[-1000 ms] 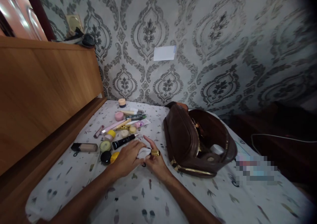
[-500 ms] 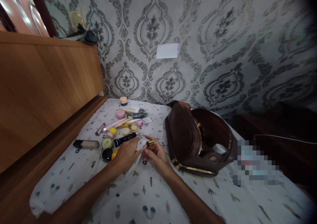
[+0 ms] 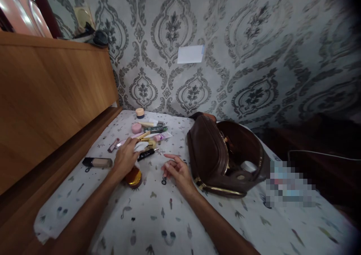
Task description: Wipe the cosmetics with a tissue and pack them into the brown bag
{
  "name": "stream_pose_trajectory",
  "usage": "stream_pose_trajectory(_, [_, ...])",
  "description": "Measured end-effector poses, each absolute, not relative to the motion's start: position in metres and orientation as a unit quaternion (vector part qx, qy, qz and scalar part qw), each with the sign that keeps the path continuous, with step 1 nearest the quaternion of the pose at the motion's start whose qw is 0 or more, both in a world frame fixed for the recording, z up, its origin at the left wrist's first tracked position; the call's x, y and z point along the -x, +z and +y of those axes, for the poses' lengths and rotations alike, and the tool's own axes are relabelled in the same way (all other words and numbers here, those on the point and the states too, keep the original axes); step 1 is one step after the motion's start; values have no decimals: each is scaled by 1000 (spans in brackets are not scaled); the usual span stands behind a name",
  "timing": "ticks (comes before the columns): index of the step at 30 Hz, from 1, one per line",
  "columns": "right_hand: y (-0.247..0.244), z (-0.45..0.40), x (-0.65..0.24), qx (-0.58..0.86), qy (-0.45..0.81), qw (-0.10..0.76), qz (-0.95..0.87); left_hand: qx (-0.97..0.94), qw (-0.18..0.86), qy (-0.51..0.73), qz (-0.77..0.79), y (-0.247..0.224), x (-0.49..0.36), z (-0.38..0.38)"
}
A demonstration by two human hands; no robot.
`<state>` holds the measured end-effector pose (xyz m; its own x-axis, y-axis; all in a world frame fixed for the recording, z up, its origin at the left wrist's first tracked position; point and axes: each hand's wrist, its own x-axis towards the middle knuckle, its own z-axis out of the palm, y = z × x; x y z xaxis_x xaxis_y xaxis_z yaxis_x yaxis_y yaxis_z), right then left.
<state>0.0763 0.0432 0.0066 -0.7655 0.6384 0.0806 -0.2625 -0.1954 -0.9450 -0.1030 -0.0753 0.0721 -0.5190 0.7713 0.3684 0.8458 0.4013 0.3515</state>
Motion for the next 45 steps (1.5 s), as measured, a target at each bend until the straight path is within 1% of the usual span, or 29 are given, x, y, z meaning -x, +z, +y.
stream_pose_trajectory(3, [7, 43, -76, 167, 757, 293, -559, 421, 108, -134, -891, 73, 107, -77])
stream_pose_trajectory(5, [7, 43, -75, 167, 756, 291, -562, 404, 114, -89, -903, 72, 107, -76])
stream_pose_trajectory(14, [11, 41, -78, 164, 750, 283, -575, 434, 125, -44, -891, 67, 110, -72])
stream_pose_trajectory(16, [12, 41, -78, 165, 751, 280, -574, 438, 117, -68, -889, 64, 110, -72])
stream_pose_trajectory(22, [13, 43, -78, 159, 754, 271, -576, 433, 68, -206, -875, 64, 126, -73])
stream_pose_trajectory(28, [11, 43, -79, 172, 748, 276, -578, 384, 10, -339, -859, 92, 186, -87])
stream_pose_trajectory(31, [10, 44, -78, 170, 744, 276, -584, 364, -15, -379, -850, 103, 210, -108])
stream_pose_trajectory(34, [9, 45, -78, 168, 744, 275, -586, 360, -25, -393, -845, 106, 222, -132])
stream_pose_trajectory(38, [9, 45, -77, 167, 741, 274, -589, 377, -44, -377, -845, 100, 228, -147])
stream_pose_trajectory(45, [7, 45, -78, 164, 753, 271, -576, 440, -56, -282, -851, 79, 219, -109])
